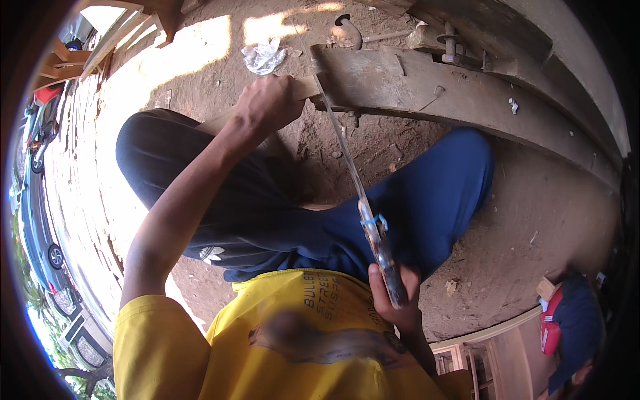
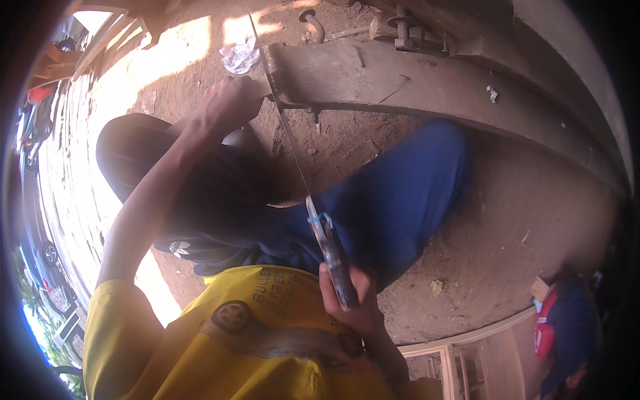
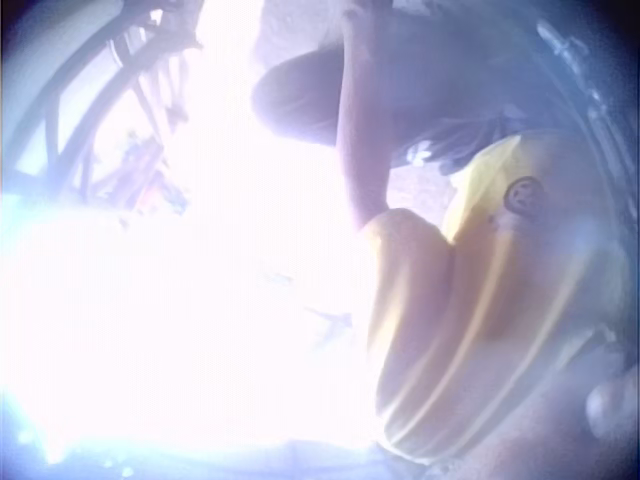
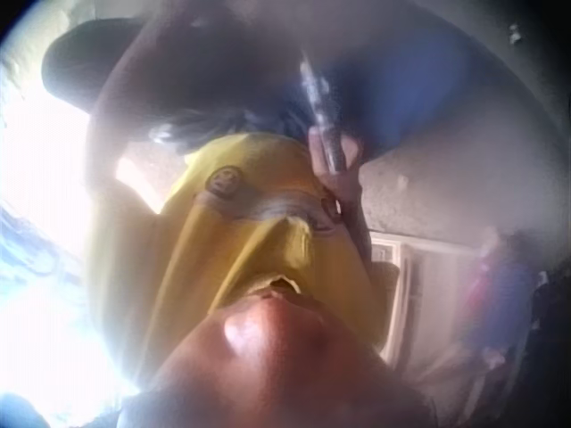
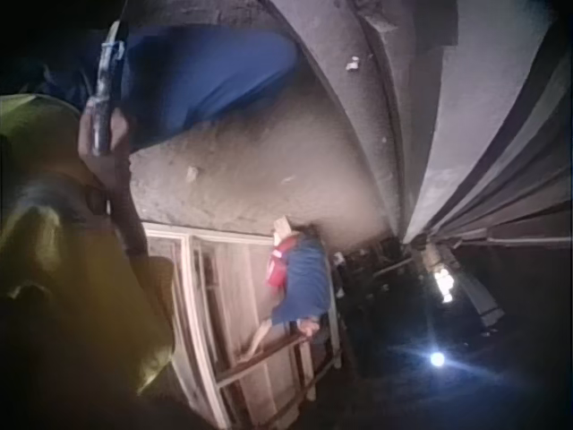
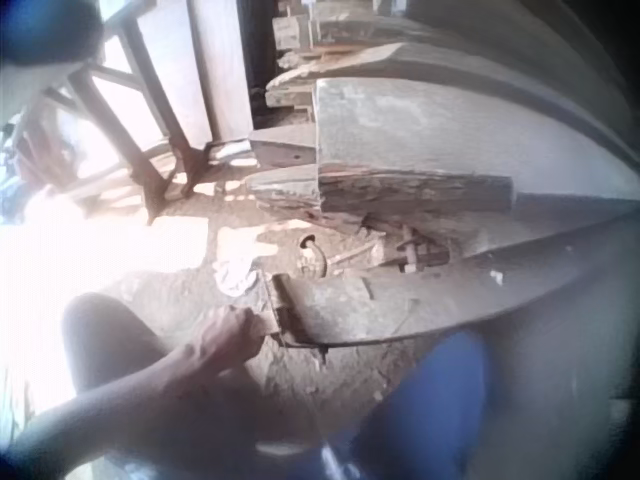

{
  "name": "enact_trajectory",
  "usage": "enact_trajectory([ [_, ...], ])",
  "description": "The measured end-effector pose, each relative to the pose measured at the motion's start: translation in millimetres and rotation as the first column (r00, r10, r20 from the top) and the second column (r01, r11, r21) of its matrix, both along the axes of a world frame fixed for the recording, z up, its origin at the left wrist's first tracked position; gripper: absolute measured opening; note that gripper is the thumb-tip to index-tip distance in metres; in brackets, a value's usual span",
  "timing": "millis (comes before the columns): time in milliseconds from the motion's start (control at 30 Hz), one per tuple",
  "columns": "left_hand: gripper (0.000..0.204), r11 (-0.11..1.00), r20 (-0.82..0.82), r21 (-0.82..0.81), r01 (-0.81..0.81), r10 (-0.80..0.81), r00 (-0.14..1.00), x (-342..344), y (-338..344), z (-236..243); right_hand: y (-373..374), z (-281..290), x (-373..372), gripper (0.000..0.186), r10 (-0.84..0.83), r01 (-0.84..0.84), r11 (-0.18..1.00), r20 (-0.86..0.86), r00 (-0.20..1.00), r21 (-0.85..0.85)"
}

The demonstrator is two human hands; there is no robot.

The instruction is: The person sits on the ground and uses a hand saw to cut a small piece of wood clamped in a vise. They hold the wood steady with their left hand and saw with their right hand, completing the cut and separating the piece.

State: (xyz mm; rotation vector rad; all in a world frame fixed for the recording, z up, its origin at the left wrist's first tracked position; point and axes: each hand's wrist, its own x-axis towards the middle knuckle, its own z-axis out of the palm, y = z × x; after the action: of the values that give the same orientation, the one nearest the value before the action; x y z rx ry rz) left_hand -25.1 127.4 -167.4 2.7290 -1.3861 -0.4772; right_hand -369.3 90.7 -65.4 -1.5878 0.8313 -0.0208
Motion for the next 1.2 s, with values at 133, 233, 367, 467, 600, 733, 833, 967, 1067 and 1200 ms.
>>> enact_trajectory([
  [133,0.024,1.000,-0.013,0.012,-0.022,0.023,1.000,-5.0,-8.6,6.7,0.5,-4.4,11.9,0.008,-0.016,0.017,0.999,-0.021,1.000,0.040],
  [233,0.024,0.999,0.012,0.030,0.011,-0.011,1.000,-1.4,-6.9,2.8,17.3,7.8,-19.9,0.008,-0.075,0.079,0.995,0.055,0.996,-0.057],
  [367,0.025,0.998,-0.003,-0.056,-0.030,0.030,1.000,-5.1,-2.2,6.3,-4.3,-7.6,4.8,0.015,0.041,-0.040,0.999,-0.045,0.998,0.023],
  [467,0.026,1.000,-0.031,-0.009,-0.018,0.018,0.999,-3.0,-4.7,4.1,-12.0,-6.3,6.8,0.022,0.124,-0.120,0.992,-0.095,0.988,0.050],
  [600,0.027,1.000,-0.018,0.029,-0.003,0.004,1.000,-4.9,-5.6,7.7,8.7,8.3,-17.9,0.007,-0.045,0.046,0.999,0.021,0.999,-0.008],
  [733,0.027,1.000,0.008,-0.017,-0.025,0.025,1.000,-6.2,-6.6,7.2,-0.3,-4.5,8.1,0.011,0.036,-0.037,0.998,0.002,0.999,0.053],
  [833,0.027,1.000,0.051,-0.007,0.017,-0.016,0.999,-3.8,-4.4,-2.8,-6.5,-9.5,23.3,0.010,-0.044,0.034,0.995,0.103,0.994,0.091],
  [967,0.026,1.000,0.054,0.004,0.003,-0.004,0.999,4.0,-3.7,-4.0,18.0,6.4,-18.1,0.022,-0.103,0.114,0.992,0.166,0.981,-0.062],
  [1067,0.025,1.000,0.063,-0.013,0.015,-0.014,0.998,-0.8,-1.6,-9.7,2.5,-2.9,-7.0,0.019,-0.046,0.046,0.999,0.081,0.996,0.013],
  [1200,0.024,0.999,0.086,-0.012,0.051,-0.050,0.995,13.0,-0.6,-16.4,-5.2,-18.2,19.4,0.005,-0.047,0.031,0.996,0.183,0.982,0.089],
])
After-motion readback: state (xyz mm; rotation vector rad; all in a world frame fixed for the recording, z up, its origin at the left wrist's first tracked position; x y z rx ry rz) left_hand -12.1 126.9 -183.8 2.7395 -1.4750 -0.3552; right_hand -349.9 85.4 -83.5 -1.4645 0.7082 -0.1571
